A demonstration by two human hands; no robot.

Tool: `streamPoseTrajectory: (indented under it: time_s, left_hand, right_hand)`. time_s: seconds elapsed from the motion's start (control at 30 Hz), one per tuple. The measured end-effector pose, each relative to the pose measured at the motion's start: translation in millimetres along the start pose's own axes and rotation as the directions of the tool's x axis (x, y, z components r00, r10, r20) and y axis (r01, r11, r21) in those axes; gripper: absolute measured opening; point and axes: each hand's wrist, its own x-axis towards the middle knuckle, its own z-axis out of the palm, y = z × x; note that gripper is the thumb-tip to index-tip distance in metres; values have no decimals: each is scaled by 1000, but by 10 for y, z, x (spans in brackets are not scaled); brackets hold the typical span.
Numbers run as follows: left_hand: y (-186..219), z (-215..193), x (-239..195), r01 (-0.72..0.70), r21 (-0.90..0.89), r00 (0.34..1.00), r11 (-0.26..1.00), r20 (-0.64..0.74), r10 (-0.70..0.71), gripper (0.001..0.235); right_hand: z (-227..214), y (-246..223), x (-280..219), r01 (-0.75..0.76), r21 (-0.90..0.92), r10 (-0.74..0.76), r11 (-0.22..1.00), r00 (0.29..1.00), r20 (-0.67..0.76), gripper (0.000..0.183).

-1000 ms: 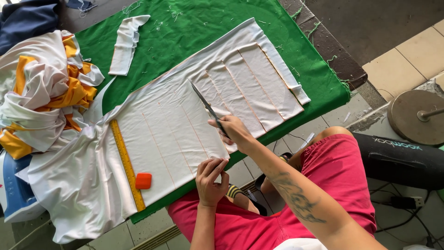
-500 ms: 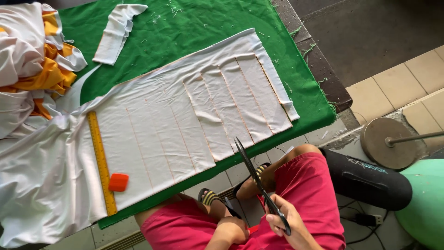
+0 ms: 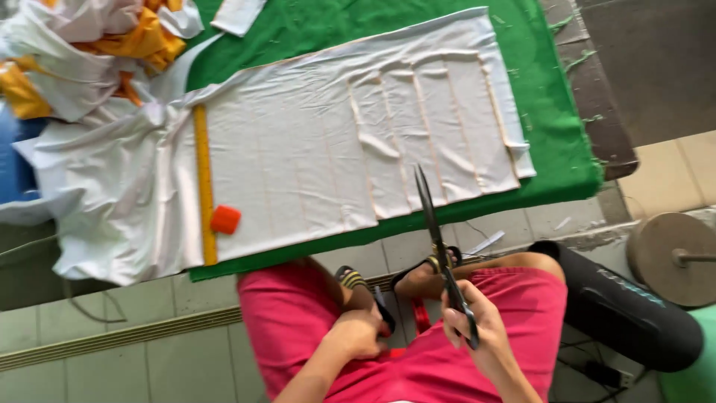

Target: The person measures and marks lines on a piece of white fabric using a ruler and chalk, then cuts the fabric into strips using scissors.

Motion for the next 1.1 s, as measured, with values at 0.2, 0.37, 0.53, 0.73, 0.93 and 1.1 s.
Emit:
streamPoseTrajectory:
  time_s: [0.2, 0.37, 0.53, 0.73, 0.93, 1.1]
  left_hand:
    - [329, -601, -837, -405, -530, 875, 745, -461, 148, 3]
    - [-94, -1067, -941, -456, -236, 537, 858, -842, 53, 7]
    - [-582, -1385, -532, -407, 190, 197, 894, -937, 289, 11]
    - [-767, -1386, -261, -277, 100, 368, 956, -908, 202, 23]
    - [-769, -1370, -215, -242, 125, 333, 962, -921, 203, 16]
    - [-745, -1373, -193, -227, 86, 329, 970, -931, 159, 12]
  right_hand:
    - [-22, 1106, -522, -151, 372, 163, 916, 987, 2, 39]
    - [451, 1082, -656, -216, 396, 269, 893, 960, -84, 34]
    - [587, 1103, -623, -279, 426, 367, 860, 920, -138, 38]
    - [652, 1191, -534, -267, 426, 378, 864, 903, -202, 34]
    - [755, 1166, -540, -222, 288, 286, 931, 937, -203, 38]
    - [877, 1083, -532, -199, 219, 243, 955, 949, -199, 36]
